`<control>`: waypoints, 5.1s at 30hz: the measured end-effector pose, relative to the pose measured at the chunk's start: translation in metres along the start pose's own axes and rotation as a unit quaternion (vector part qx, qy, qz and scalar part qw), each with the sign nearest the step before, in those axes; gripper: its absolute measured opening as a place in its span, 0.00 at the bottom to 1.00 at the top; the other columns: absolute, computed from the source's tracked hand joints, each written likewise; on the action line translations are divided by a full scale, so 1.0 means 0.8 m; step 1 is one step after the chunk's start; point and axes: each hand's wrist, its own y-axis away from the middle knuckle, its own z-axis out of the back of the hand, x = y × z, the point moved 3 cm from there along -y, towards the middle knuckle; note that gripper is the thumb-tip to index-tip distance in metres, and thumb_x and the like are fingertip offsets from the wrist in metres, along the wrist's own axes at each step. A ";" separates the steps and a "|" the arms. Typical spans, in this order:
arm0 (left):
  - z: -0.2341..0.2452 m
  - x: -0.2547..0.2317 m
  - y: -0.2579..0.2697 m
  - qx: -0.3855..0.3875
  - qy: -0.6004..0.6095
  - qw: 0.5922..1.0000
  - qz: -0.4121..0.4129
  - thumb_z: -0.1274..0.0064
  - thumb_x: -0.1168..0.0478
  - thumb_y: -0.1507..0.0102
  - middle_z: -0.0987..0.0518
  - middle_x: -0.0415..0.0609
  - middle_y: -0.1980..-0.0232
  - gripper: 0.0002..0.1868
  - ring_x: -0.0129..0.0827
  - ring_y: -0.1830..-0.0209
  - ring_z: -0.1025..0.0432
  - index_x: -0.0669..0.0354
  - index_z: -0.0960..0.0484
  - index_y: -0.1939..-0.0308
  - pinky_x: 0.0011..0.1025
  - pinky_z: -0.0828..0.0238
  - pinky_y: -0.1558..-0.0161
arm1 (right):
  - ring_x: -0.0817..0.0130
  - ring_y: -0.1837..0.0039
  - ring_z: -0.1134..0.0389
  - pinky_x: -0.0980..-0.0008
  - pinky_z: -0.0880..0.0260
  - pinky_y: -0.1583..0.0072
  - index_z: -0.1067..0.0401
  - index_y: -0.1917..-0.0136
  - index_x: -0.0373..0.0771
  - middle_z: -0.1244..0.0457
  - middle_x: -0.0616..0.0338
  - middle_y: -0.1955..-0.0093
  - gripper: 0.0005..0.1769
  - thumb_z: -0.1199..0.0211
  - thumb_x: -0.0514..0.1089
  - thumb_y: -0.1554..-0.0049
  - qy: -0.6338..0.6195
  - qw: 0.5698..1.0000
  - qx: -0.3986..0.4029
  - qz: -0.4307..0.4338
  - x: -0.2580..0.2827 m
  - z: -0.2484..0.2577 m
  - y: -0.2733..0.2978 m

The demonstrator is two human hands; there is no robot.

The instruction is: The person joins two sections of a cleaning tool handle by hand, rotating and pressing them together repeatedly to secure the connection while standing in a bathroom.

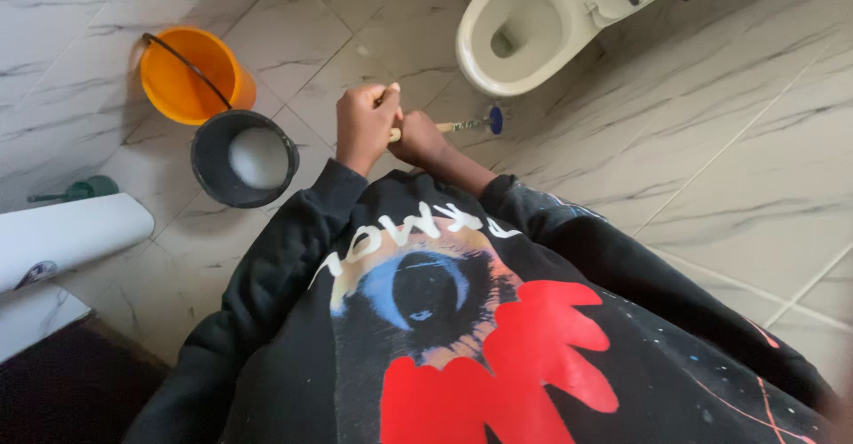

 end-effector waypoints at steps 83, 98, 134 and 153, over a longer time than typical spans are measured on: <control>-0.071 0.049 -0.067 0.090 0.242 0.953 0.159 0.52 0.61 0.28 0.36 0.39 0.84 0.16 0.21 0.88 0.41 0.65 0.25 0.69 0.23 0.41 0.81 | 0.44 0.55 0.27 0.52 0.28 0.51 0.23 0.56 0.38 0.29 0.43 0.58 0.13 0.33 0.50 0.48 -0.058 0.986 0.134 0.082 -0.076 0.061 -0.046; -0.024 0.057 -0.037 0.090 0.295 0.941 0.139 0.55 0.56 0.27 0.37 0.38 0.83 0.14 0.23 0.84 0.41 0.64 0.26 0.60 0.27 0.29 0.62 | 0.52 0.52 0.26 0.56 0.28 0.49 0.24 0.48 0.39 0.28 0.48 0.56 0.15 0.36 0.49 0.46 -0.053 0.950 0.298 0.076 -0.114 0.009 -0.058; 0.165 0.033 0.096 0.379 -0.042 0.924 -0.014 0.41 0.53 0.33 0.31 0.50 0.77 0.23 0.26 0.75 0.40 0.72 0.24 0.71 0.29 0.38 0.69 | 0.40 0.52 0.30 0.51 0.31 0.52 0.25 0.60 0.34 0.32 0.41 0.58 0.12 0.30 0.42 0.57 0.034 0.999 0.009 -0.015 -0.003 -0.124 0.039; 0.072 0.113 0.093 0.047 0.260 0.962 0.066 0.67 0.56 0.18 0.38 0.39 0.81 0.19 0.23 0.81 0.40 0.66 0.29 0.55 0.25 0.33 0.62 | 0.53 0.49 0.28 0.44 0.40 0.40 0.20 0.57 0.48 0.28 0.55 0.56 0.13 0.33 0.57 0.49 0.146 0.935 0.317 0.053 -0.055 -0.142 -0.002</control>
